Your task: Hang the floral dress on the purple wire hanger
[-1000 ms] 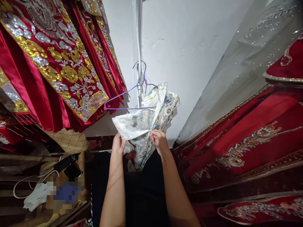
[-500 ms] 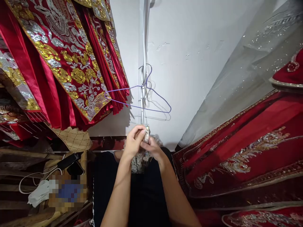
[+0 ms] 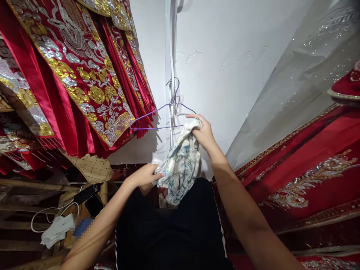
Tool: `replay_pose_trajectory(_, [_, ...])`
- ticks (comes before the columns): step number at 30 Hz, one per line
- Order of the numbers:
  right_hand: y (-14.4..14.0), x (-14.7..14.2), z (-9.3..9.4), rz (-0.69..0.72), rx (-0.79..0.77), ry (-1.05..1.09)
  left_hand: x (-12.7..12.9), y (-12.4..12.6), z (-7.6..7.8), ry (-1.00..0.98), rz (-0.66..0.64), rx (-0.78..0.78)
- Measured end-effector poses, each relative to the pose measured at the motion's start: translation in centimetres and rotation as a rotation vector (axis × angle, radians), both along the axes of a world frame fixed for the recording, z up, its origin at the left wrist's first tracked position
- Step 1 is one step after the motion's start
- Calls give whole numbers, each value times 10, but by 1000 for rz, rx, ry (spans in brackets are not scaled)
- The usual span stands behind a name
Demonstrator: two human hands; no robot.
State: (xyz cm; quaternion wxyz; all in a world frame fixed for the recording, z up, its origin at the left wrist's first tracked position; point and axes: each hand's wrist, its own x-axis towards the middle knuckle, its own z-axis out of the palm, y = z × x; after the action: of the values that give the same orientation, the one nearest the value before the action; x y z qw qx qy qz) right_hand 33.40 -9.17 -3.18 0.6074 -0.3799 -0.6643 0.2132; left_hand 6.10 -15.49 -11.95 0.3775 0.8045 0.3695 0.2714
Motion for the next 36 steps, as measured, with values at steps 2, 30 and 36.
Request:
replay_pose_trajectory(2, [28,-5,-12,22,-97,43,-19,6,3,87,107,34])
replay_pose_trajectory(30, [-14,68,-28,-23,-178,-321,-16,84,137,384,370,632])
replay_pose_trajectory(36, [-42,47,-23,121,-157,-399,3,90,143,154,88,744])
